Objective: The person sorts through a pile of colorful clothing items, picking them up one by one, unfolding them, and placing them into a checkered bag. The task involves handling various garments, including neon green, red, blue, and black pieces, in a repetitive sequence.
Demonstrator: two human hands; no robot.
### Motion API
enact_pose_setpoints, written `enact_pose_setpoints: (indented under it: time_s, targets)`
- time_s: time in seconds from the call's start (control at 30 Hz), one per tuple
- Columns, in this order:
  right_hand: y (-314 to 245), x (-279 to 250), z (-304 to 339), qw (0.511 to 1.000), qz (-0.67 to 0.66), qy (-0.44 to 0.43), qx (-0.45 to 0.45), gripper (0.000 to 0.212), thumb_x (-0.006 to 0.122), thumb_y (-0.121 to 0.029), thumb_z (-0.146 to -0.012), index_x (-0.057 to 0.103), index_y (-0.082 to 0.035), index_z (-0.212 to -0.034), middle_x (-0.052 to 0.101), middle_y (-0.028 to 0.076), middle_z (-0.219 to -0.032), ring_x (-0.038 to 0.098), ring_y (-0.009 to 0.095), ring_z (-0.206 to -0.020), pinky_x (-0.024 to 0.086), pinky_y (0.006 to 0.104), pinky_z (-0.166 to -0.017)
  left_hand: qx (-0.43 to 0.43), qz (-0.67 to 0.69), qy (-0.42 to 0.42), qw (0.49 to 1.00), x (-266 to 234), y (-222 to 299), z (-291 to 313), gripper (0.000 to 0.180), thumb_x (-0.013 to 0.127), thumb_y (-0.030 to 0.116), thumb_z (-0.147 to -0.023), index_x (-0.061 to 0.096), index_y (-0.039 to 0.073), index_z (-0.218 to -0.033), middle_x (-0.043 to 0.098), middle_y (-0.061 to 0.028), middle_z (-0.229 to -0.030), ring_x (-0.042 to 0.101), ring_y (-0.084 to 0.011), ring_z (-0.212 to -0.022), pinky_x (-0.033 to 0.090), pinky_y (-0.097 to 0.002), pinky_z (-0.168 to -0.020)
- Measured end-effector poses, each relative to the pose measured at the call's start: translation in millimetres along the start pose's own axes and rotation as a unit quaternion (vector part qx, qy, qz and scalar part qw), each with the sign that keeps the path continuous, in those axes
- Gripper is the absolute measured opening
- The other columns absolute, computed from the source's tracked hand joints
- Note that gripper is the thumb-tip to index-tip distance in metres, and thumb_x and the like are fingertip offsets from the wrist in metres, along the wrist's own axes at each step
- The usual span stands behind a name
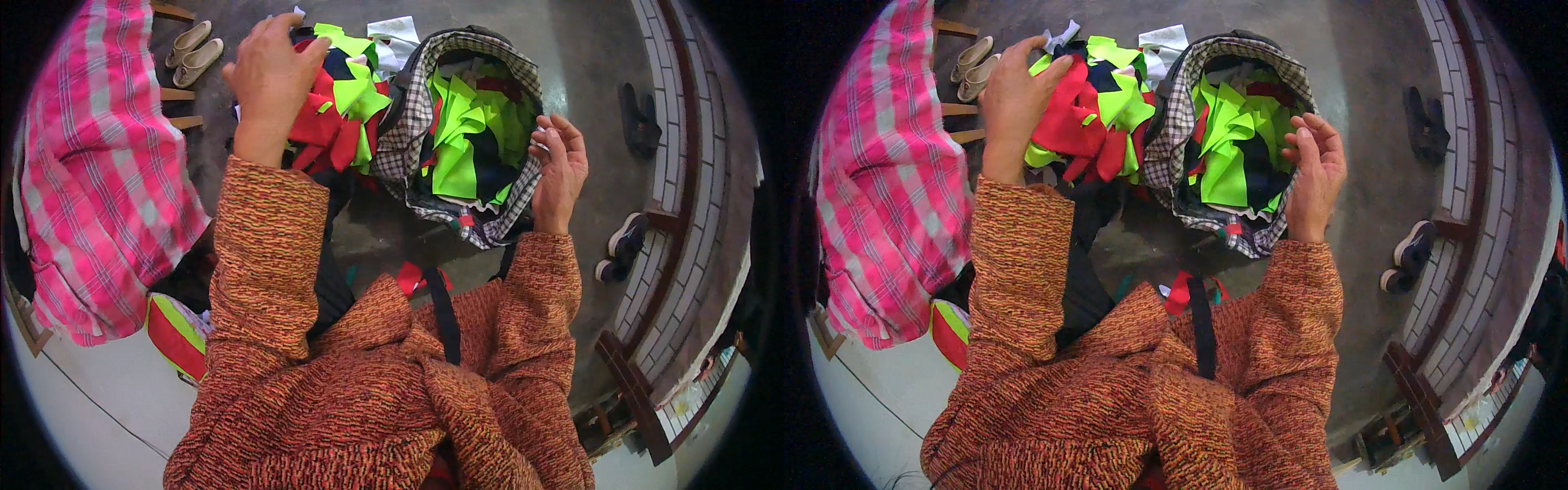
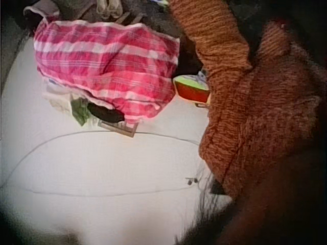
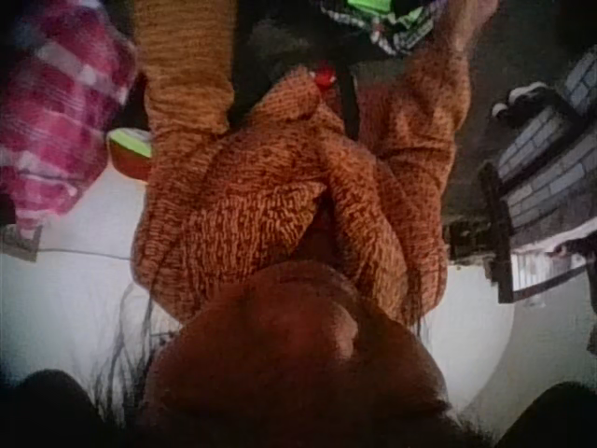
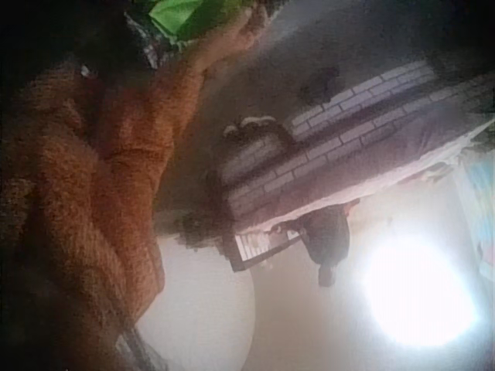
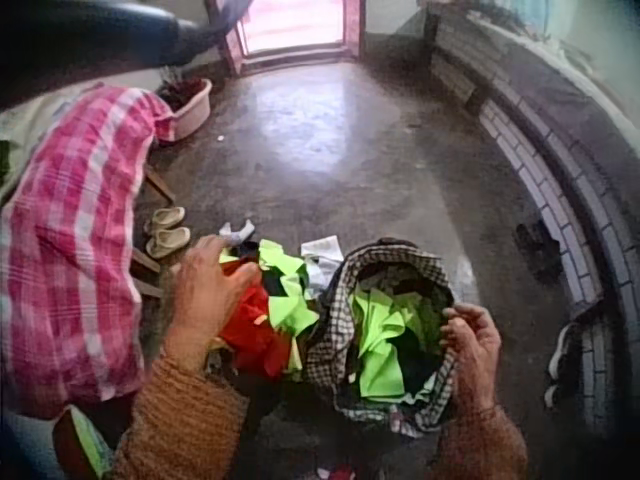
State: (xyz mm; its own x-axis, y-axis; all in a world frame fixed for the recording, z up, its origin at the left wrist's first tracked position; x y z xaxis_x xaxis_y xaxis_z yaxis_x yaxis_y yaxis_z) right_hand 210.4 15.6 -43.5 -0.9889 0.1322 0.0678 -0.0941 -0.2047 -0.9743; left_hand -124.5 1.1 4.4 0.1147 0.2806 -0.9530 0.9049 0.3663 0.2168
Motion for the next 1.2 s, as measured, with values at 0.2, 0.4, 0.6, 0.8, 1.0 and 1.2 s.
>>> enact_pose_setpoints:
  time_s: [0.2, 0.4, 0.6, 0.8, 1.0, 1.2]
  targets:
    - [47.5, -12.5, -9.7, 0.993, 0.105, -0.015, 0.057, 0.023, 0.062, -0.013, -0.084, 0.060, -0.004, -0.105, 0.061, 0.004, -0.098, 0.055, 0.011, -0.086, 0.045, 0.0230, -0.070, 0.094, 0.124, 0.064, 0.986, 1.5, 30.8, 1.5, 0.033, 0.066, 0.031, -0.077, 0.061, 0.007, -0.099, 0.062, -0.0114, -0.097, 0.060, -0.0298, -0.090, 0.046, -0.0400, -0.078]
    - [175.5, -17.8, -25.3, 0.943, 0.310, -0.032, 0.119, 0.057, 0.073, -0.026, -0.072, 0.052, 0.000, -0.119, 0.058, 0.014, -0.110, 0.056, 0.024, -0.101, 0.044, 0.0325, -0.086, 0.122, 0.210, 0.001, 0.970, -0.5, 51.5, 8.3, 0.036, 0.068, 0.031, -0.076, 0.063, 0.008, -0.103, 0.063, -0.0114, -0.102, 0.061, -0.0292, -0.093, 0.046, -0.0401, -0.077]
    - [193.9, -1.6, -67.0, 0.870, 0.492, -0.028, 0.035, 0.089, 0.077, -0.034, -0.064, 0.034, 0.001, -0.133, 0.042, 0.026, -0.127, 0.043, 0.037, -0.118, 0.037, 0.0397, -0.097, 0.183, 0.163, -0.183, 0.952, -5.0, 79.2, 37.6, 0.037, 0.068, 0.021, -0.075, 0.057, 0.007, -0.108, 0.060, -0.0111, -0.106, 0.056, -0.0273, -0.101, 0.036, -0.0448, -0.091]
    - [224.4, -20.4, -119.6, 0.885, 0.459, -0.072, 0.036, 0.108, 0.083, -0.034, -0.056, 0.021, 0.002, -0.137, 0.044, 0.026, -0.126, 0.046, 0.037, -0.115, 0.038, 0.0394, -0.097, 0.251, 0.111, -0.367, 0.889, -2.4, 93.7, 50.4, 0.048, 0.070, 0.019, -0.072, 0.051, 0.008, -0.114, 0.052, -0.0083, -0.113, 0.048, -0.0249, -0.111, 0.031, -0.0487, -0.098]
    - [264.0, -24.0, -118.1, 0.907, 0.381, -0.174, 0.037, 0.105, 0.084, -0.029, -0.053, 0.025, 0.000, -0.135, 0.054, 0.021, -0.118, 0.055, 0.032, -0.108, 0.044, 0.0371, -0.091, 0.266, 0.115, -0.384, 0.876, 0.3, 101.0, 55.5, 0.049, 0.069, 0.018, -0.073, 0.050, 0.008, -0.117, 0.051, -0.0098, -0.117, 0.047, -0.0263, -0.113, 0.030, -0.0489, -0.100]
    - [241.9, 8.8, -74.8, 0.728, 0.628, -0.260, 0.091, 0.040, 0.057, -0.014, -0.074, 0.054, -0.014, -0.113, 0.064, 0.020, -0.094, 0.061, 0.040, -0.087, 0.048, 0.0504, -0.074, 0.272, 0.129, -0.368, 0.880, 6.7, 99.7, 62.2, 0.046, 0.067, 0.017, -0.073, 0.050, 0.006, -0.114, 0.053, -0.0111, -0.113, 0.050, -0.0264, -0.108, 0.036, -0.0425, -0.093]
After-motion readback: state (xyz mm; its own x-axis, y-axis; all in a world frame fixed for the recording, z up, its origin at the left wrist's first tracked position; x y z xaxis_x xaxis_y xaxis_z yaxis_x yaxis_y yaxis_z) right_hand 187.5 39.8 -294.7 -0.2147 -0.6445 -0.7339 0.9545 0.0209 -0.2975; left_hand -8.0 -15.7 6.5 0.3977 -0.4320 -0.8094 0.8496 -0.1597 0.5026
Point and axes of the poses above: each hand's wrist, its own z-axis away from the middle knuckle, its own x-axis out of the palm, y = z × x, the point moved 1 cm from there along -z, towards the middle knuckle
